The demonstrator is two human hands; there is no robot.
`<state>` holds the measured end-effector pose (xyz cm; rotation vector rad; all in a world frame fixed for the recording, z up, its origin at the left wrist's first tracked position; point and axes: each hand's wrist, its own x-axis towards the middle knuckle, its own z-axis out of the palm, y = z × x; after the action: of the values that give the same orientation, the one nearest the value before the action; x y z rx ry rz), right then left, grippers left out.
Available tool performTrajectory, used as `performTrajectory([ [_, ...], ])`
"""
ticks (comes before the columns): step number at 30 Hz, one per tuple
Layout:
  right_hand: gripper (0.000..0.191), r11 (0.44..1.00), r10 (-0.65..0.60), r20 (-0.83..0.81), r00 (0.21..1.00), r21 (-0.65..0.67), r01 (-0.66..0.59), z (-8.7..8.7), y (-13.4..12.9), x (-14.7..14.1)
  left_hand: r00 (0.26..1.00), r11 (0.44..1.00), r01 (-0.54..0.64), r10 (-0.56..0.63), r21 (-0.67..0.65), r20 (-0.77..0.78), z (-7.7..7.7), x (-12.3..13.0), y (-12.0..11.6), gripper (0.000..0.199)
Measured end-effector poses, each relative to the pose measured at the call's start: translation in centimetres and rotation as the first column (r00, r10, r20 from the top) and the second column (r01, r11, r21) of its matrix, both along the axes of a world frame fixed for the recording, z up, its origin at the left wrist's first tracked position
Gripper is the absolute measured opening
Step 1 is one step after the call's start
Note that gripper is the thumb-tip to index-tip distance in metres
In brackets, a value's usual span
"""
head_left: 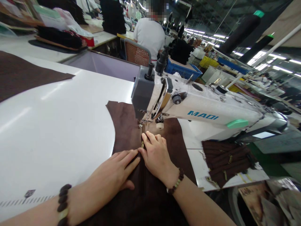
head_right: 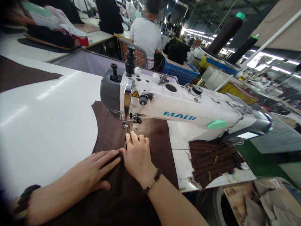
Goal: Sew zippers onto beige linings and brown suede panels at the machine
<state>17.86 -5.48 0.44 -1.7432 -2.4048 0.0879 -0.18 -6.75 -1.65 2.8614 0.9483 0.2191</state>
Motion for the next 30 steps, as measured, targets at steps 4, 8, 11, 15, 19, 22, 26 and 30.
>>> performTrajectory([
  [4,0.044,1.0,-0.001,-0.007,1.0,0.004,0.001,0.0,0.1,-0.1,0.999,1.0,-0.001,0.0,-0.027,-0.037,0.5,0.1,0.2,0.06],
  [8,0.045,1.0,-0.006,-0.007,1.0,0.012,0.006,-0.1,0.4,-0.2,0.999,1.0,-0.024,0.024,0.006,-0.03,0.3,0.2,0.3,0.063],
  [11,0.045,1.0,-0.011,-0.015,1.0,0.013,0.011,-0.1,0.8,-0.2,0.999,0.998,-0.044,0.045,0.054,-0.011,-0.2,0.2,0.5,0.063],
  [15,0.041,1.0,-0.013,-0.055,0.998,0.024,0.015,0.1,1.3,-0.2,1.0,0.996,-0.019,0.017,0.093,0.019,-0.4,0.0,0.9,0.063],
  [19,0.03,0.999,0.021,-0.144,0.989,0.047,-0.015,0.1,1.5,0.1,0.999,0.993,0.0,0.004,0.121,-0.035,-0.1,0.0,1.0,0.067],
  [22,0.03,0.992,0.12,-0.125,0.985,0.06,-0.113,-0.3,1.3,0.7,0.998,0.993,-0.013,0.019,0.114,-0.051,0.2,0.1,1.0,0.067],
  [26,0.037,0.976,0.211,-0.054,0.976,0.064,-0.207,-0.9,0.6,1.6,0.998,0.992,0.017,-0.008,0.121,-0.07,0.4,0.1,1.1,0.068],
  [30,0.038,0.972,0.228,-0.019,0.974,0.063,-0.226,-1.1,-0.4,1.8,0.998,0.978,0.058,-0.052,0.199,-0.039,0.5,-0.1,0.8,0.056],
])
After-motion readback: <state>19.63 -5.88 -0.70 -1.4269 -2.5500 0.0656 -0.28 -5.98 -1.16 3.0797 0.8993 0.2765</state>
